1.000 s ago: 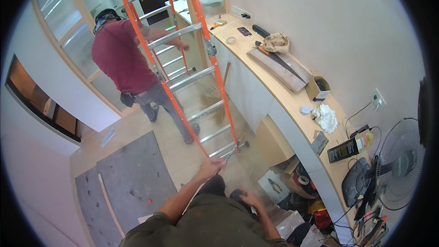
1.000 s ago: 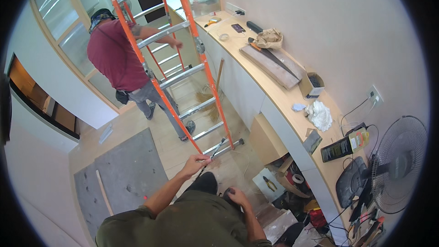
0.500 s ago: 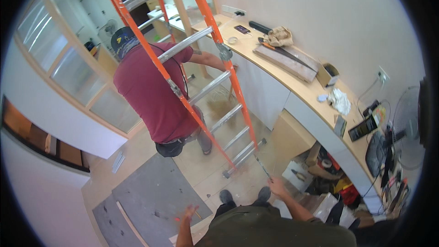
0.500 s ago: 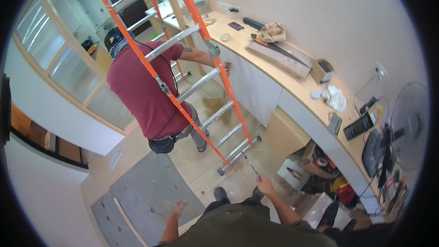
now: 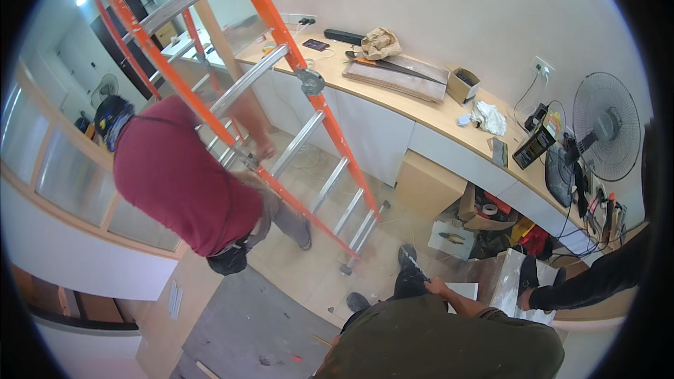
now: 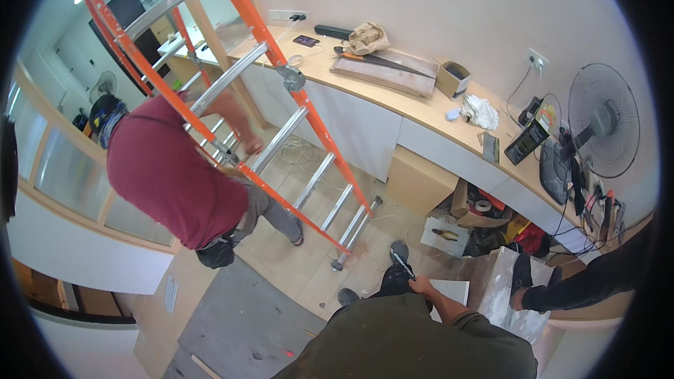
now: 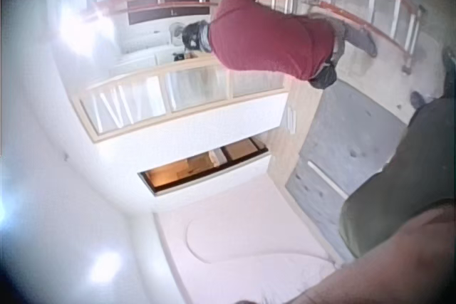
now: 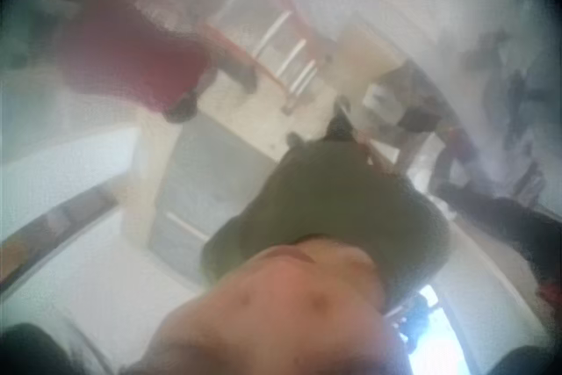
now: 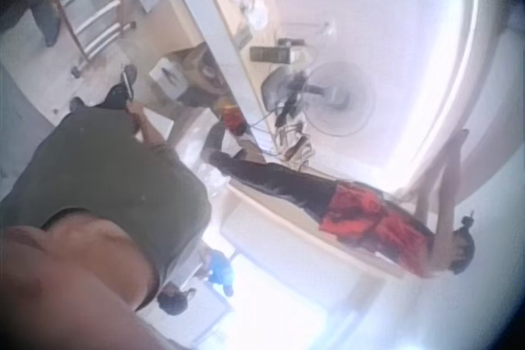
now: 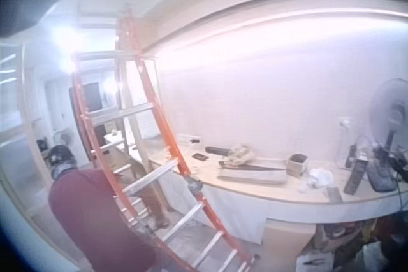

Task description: The person rinses a paintbrush under running water at a bathroom sink, then wipes it with a paper towel. They move to a workbench and wrap the brush handle with masking tape, pressing the tape around the handle multiple times.

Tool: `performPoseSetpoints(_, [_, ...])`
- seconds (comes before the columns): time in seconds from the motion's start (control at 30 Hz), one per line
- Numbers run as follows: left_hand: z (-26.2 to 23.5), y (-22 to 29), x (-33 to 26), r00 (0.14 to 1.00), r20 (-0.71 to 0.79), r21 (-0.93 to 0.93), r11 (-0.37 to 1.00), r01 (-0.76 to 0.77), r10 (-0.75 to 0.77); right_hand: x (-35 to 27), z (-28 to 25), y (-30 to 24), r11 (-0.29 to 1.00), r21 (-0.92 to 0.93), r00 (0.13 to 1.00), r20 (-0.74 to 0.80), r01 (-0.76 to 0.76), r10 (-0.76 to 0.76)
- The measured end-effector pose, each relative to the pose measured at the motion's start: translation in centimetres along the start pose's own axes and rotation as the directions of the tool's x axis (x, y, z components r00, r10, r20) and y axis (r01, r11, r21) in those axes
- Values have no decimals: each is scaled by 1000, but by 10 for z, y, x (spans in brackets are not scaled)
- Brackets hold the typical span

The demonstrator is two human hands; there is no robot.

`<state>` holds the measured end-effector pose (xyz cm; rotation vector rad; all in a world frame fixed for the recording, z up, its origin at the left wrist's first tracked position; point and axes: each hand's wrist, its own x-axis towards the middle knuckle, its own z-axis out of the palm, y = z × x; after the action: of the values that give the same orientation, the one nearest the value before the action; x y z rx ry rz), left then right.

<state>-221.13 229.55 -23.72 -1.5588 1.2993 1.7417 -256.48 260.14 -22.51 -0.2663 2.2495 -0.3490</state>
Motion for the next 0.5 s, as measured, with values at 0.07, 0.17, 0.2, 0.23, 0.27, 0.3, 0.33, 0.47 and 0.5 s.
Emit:
performPoseSetpoints(0.07, [0,8,8,1000,18,99,995,2,-4,4,-20,-13,998,-36,998,-28,54,-55])
performPoseSetpoints(0.17, [0,33,28,998,62,325,945,-30,10,8,-48,-25,993,-7,988,-104,116,-116])
performPoseSetpoints(0.2, [2,46,40,996,84,410,911,-54,21,12,-59,-26,991,19,982,-135,133,-130])
performPoseSetpoints(0.23, [0,67,52,992,102,513,850,-119,77,20,-73,-35,987,80,983,-131,137,-125])
performPoseSetpoints(0.27, [-1,88,64,983,121,616,767,-181,135,23,-88,-44,980,142,986,-112,138,-122])
performPoseSetpoints(0.3, [-1,119,82,965,145,707,659,-257,220,31,-104,-56,970,202,989,-91,137,-121])
performPoseSetpoints(0.33, [4,162,103,927,200,768,536,-350,318,40,-114,-57,973,186,990,-53,140,-132])
performPoseSetpoints(0.47, [76,447,89,480,170,621,284,-731,861,116,-176,-78,962,58,963,39,265,-268])
performPoseSetpoints(0.5, [107,545,54,453,101,498,349,-794,886,128,-193,-81,961,39,960,46,274,-276])
